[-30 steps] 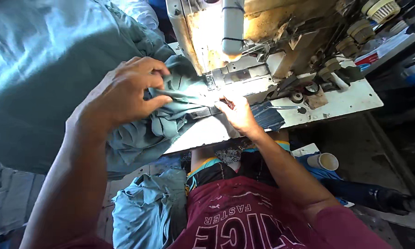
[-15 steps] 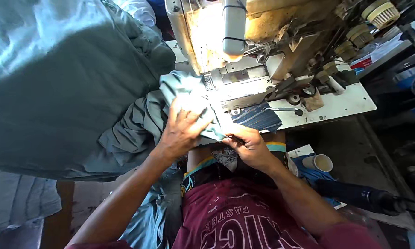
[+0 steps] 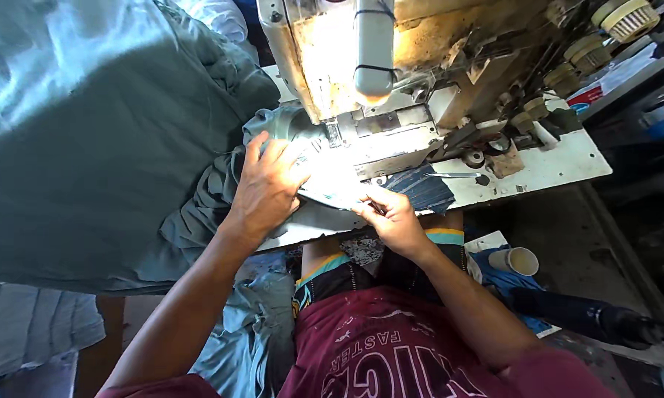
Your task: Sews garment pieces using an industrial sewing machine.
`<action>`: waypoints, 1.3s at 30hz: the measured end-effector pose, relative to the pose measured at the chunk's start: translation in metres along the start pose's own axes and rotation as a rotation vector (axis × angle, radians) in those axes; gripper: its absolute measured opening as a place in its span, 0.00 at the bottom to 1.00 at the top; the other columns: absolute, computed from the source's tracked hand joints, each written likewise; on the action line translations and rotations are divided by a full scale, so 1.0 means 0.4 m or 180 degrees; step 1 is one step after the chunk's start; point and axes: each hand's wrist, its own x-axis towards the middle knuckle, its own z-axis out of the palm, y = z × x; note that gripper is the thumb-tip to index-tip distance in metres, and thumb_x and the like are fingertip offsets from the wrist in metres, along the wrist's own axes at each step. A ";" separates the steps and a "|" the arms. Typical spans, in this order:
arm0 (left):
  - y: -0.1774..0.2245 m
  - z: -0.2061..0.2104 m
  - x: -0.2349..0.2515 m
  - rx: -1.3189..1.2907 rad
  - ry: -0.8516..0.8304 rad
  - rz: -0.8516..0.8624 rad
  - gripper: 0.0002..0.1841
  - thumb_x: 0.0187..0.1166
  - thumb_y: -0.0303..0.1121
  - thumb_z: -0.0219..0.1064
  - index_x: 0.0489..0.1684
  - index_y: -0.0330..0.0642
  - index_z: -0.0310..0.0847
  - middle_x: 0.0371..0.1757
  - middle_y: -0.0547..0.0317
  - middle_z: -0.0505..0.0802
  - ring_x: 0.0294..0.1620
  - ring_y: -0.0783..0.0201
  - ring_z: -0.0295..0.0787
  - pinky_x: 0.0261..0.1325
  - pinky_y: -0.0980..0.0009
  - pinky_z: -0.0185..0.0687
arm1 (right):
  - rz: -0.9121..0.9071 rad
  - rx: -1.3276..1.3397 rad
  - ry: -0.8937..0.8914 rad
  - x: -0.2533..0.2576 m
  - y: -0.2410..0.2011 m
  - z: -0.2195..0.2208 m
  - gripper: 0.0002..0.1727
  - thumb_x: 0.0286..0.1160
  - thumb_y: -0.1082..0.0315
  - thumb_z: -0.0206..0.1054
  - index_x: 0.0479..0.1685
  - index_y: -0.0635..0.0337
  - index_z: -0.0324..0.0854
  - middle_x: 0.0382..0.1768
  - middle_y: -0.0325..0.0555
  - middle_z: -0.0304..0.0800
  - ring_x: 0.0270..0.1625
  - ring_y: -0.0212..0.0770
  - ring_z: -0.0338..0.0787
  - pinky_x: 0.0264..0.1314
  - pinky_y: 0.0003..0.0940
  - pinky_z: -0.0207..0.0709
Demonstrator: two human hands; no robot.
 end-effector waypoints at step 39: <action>0.054 -0.003 -0.031 -0.0202 -0.0088 0.0166 0.11 0.56 0.25 0.76 0.36 0.46 0.92 0.75 0.49 0.85 0.75 0.38 0.78 0.85 0.27 0.48 | -0.0468 -0.0099 -0.0261 -0.054 -0.039 -0.039 0.08 0.82 0.68 0.69 0.43 0.63 0.91 0.37 0.41 0.88 0.38 0.29 0.86 0.42 0.25 0.83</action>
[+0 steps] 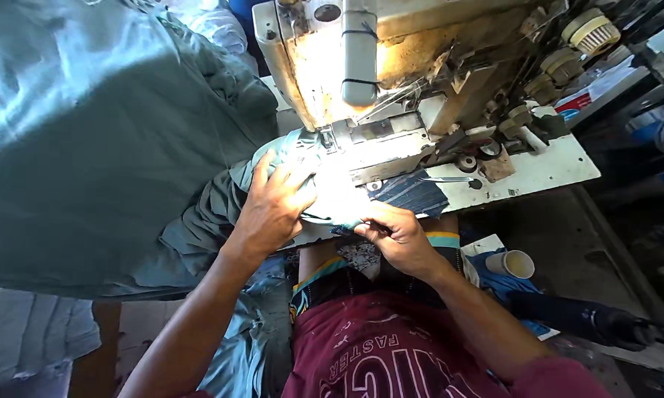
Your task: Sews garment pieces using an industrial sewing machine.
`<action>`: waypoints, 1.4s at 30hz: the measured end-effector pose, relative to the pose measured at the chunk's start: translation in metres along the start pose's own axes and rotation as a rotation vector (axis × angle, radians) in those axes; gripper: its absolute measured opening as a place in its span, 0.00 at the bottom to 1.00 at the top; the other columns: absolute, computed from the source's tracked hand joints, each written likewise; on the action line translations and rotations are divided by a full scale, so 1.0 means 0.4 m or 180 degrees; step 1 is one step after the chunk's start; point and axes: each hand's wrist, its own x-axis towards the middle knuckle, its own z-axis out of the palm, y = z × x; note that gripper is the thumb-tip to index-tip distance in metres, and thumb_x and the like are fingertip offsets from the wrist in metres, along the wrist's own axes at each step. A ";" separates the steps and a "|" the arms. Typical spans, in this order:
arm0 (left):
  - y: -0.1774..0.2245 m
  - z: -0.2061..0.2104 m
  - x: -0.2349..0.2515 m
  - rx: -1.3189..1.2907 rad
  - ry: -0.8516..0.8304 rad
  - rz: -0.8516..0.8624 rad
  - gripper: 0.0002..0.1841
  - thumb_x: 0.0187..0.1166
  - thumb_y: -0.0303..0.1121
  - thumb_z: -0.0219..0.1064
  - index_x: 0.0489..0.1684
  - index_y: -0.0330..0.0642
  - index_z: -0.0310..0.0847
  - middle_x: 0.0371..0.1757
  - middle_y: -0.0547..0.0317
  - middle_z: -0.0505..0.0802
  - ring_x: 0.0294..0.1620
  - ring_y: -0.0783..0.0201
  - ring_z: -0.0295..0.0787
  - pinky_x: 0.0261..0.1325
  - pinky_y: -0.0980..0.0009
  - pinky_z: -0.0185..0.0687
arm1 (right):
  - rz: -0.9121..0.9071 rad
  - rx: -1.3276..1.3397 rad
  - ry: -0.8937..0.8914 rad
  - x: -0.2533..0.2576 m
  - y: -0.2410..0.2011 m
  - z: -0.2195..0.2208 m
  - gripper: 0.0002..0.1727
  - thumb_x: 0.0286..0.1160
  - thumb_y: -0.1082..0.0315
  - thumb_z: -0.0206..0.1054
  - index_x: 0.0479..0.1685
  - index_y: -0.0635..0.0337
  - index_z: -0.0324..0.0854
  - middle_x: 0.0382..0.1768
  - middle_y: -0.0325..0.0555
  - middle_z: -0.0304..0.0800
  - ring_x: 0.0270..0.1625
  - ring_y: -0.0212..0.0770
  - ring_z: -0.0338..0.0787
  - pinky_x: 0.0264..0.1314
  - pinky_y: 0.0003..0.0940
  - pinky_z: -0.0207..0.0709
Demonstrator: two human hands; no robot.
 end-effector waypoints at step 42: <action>-0.082 -0.001 0.135 -0.0729 0.1112 -0.1833 0.18 0.80 0.48 0.69 0.61 0.51 0.86 0.80 0.53 0.77 0.78 0.52 0.76 0.74 0.49 0.78 | 0.0117 -0.0443 0.1397 -0.044 0.027 -0.204 0.11 0.80 0.71 0.70 0.56 0.56 0.91 0.50 0.42 0.96 0.28 0.30 0.85 0.28 0.27 0.80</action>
